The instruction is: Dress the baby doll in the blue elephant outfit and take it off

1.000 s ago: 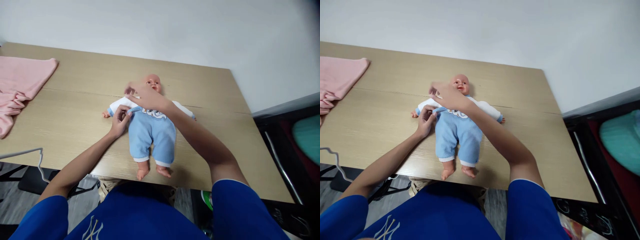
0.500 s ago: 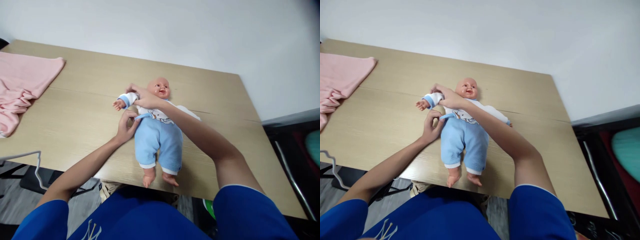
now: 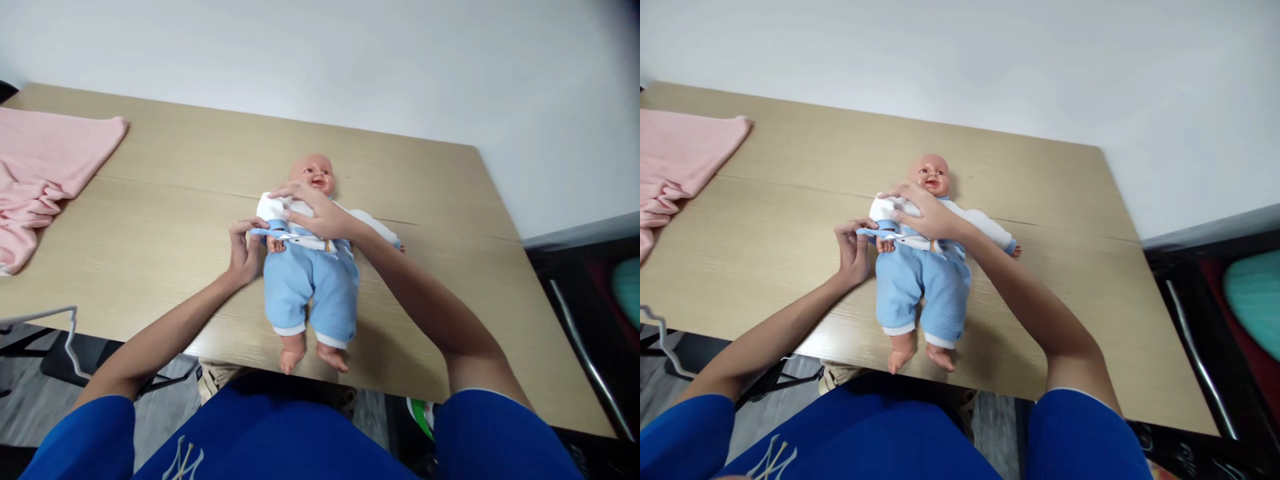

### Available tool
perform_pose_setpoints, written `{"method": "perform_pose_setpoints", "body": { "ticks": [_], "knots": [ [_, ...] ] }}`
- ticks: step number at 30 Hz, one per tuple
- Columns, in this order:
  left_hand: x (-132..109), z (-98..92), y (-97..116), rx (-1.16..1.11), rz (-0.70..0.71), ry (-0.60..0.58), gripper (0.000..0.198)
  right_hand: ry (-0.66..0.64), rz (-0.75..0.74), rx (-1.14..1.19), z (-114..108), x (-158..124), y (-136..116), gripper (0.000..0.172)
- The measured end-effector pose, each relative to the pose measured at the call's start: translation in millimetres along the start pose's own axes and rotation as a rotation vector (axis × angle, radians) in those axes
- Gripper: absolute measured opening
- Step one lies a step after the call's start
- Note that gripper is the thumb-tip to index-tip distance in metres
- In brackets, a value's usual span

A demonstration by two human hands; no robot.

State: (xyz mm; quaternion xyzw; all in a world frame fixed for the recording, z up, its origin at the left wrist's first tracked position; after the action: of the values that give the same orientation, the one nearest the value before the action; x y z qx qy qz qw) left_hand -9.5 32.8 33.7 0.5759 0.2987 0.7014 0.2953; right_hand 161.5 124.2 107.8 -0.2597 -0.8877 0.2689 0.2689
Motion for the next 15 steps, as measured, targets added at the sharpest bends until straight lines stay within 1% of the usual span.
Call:
{"method": "perform_pose_setpoints", "body": {
  "ticks": [3,5,7,8,10,12,13,15],
  "knots": [
    [1.8,-11.5,-13.5,0.028,-0.158,0.163,0.044,-0.019,0.098,0.010,-5.5,-21.0,-5.0,0.038],
    [1.1,-16.0,-18.2,0.053,-0.228,0.224,0.050,-0.049,0.102,-0.006,-4.3,-30.4,-10.9,0.039],
    [1.2,-17.6,-21.9,0.051,-0.268,0.236,0.052,-0.040,0.102,-0.025,-2.1,-34.3,-12.3,0.039],
    [1.8,-18.0,-24.9,0.046,-0.287,0.230,0.053,-0.012,0.124,-0.021,-1.7,-34.7,-8.8,0.039],
    [4.5,-18.9,-33.8,0.027,-0.323,0.212,0.056,0.079,0.214,0.035,-2.0,-34.2,6.6,0.041],
    [8.2,-20.4,-49.1,-0.030,-0.384,0.206,0.059,0.166,0.306,0.121,-0.9,-33.3,25.3,0.044],
    [9.7,-20.9,-59.6,-0.075,-0.436,0.208,0.061,0.193,0.333,0.155,0.5,-32.3,32.7,0.046],
    [10.7,-19.8,-82.0,-0.177,-0.570,0.209,0.064,0.203,0.357,0.192,4.3,-29.8,42.6,0.048]
  ]
}}
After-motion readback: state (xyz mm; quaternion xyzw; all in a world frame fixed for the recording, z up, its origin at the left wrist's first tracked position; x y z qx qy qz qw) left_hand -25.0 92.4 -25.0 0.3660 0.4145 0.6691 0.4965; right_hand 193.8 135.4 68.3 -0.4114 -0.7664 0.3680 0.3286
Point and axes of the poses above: each hand's wrist, its own x-axis towards the middle knuckle, its own z-axis out of the palm, y = z × x, the point moved 10 cm from there along x, towards the middle knuckle, and after that the axes turned 10 degrees about -x, right-handed, at the moved point
